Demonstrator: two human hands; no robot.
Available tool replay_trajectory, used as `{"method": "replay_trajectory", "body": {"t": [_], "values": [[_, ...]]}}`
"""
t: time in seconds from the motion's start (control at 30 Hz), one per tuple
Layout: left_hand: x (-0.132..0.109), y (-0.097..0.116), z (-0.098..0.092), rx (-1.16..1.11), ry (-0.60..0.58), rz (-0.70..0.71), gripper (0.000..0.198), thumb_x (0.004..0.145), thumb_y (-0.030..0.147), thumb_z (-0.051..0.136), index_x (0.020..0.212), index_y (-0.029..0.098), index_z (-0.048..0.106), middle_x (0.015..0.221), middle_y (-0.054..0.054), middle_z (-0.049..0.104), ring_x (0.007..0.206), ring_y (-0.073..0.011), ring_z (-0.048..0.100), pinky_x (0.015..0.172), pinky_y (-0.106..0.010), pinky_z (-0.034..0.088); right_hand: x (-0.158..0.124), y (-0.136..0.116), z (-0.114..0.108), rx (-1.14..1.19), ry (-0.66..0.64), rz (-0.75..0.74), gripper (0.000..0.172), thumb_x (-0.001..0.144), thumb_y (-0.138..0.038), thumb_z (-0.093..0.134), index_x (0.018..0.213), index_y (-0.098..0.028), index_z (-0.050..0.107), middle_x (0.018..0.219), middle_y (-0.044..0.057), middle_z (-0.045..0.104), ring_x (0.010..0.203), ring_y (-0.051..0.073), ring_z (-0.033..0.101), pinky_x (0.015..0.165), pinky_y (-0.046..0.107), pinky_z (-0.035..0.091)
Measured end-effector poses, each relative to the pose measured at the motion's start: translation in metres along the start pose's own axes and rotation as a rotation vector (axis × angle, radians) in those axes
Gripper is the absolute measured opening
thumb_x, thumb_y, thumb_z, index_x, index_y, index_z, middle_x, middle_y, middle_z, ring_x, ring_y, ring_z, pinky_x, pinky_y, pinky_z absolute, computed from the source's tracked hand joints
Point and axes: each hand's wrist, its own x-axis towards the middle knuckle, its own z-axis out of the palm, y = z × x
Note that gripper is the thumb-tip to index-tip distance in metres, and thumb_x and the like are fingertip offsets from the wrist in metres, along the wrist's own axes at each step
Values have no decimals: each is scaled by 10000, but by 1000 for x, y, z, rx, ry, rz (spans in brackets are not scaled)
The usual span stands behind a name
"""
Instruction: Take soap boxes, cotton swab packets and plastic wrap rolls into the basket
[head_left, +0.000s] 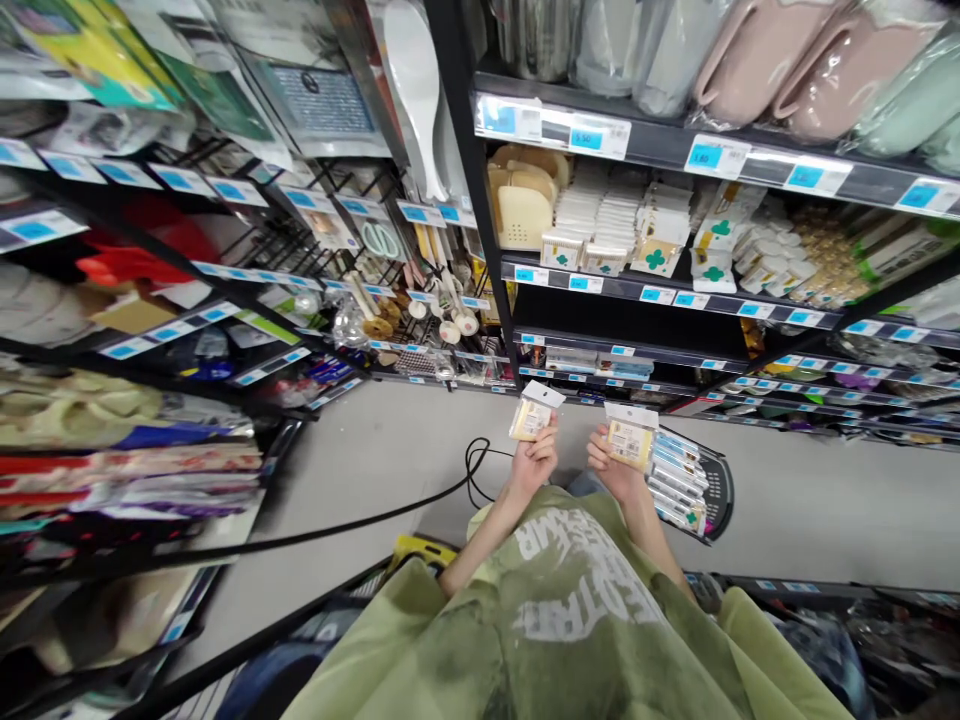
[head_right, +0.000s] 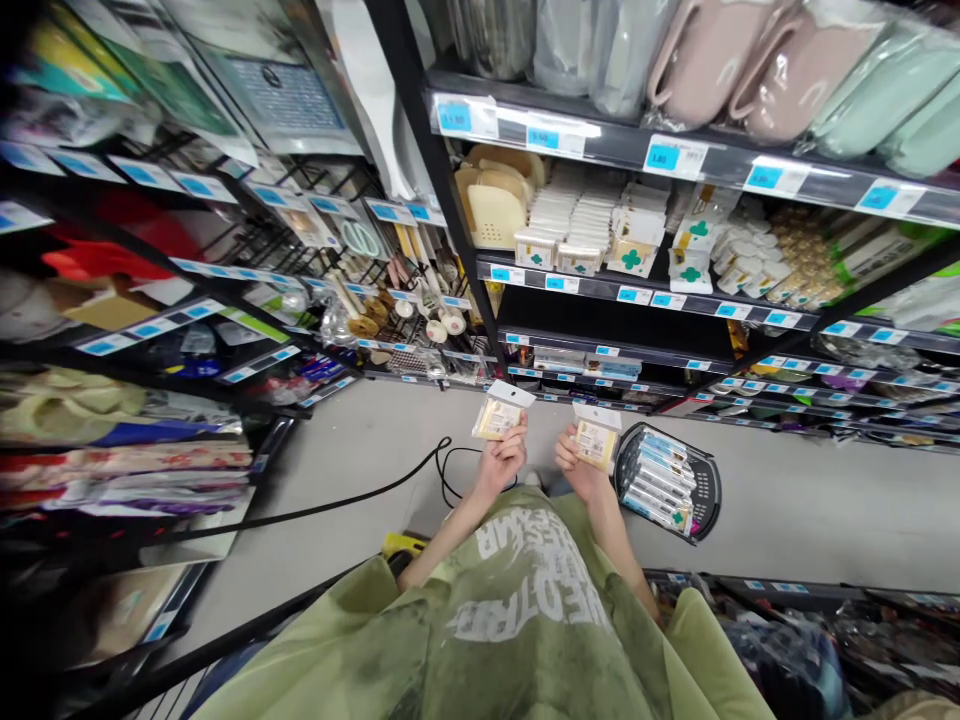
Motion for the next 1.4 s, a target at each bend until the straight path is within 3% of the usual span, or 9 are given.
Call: {"method": "replay_trajectory", "body": {"t": [0.17, 0.43, 0.8, 1.23, 1.4], "values": [[-5, -17, -3, -55, -39, -58, 292, 1042, 1, 417, 1112, 218, 600, 592, 97, 421, 332, 1, 364, 341, -43, 257, 3, 11, 4, 39, -45, 113, 175, 969, -94, 458, 869, -238, 465, 656, -84, 227, 508, 116, 119, 437, 137, 248], [-12, -28, -1, 17, -22, -114, 305, 1002, -44, 428, 1047, 215, 584, 536, 116, 404, 301, -9, 320, 311, -47, 239, 4, 15, 7, 106, -36, 123, 196, 1004, -92, 414, 896, -233, 496, 630, -82, 319, 472, 108, 194, 435, 138, 282], [-16, -28, -3, 283, 50, -11, 173, 1040, 93, 505, 948, 225, 568, 581, 88, 317, 352, -51, 181, 282, -143, 208, 5, 20, 6, 43, -1, 95, 160, 953, -123, 537, 836, -227, 503, 660, -73, 298, 495, 107, 183, 419, 168, 247], [-20, -32, -7, 201, 18, 7, 246, 1010, 32, 520, 1103, 253, 576, 630, 74, 360, 395, -55, 315, 322, -93, 292, 6, 23, -1, 23, -3, 99, 138, 981, -164, 524, 853, -216, 523, 666, -70, 363, 496, 88, 214, 448, 183, 244], [-16, -31, -11, 250, 57, 37, 278, 984, 46, 576, 1143, 272, 603, 724, 41, 542, 459, -40, 459, 387, -87, 374, 5, 19, 3, -4, -26, 104, 149, 998, -165, 509, 861, -207, 550, 688, -64, 354, 510, 85, 230, 460, 183, 274]]}}
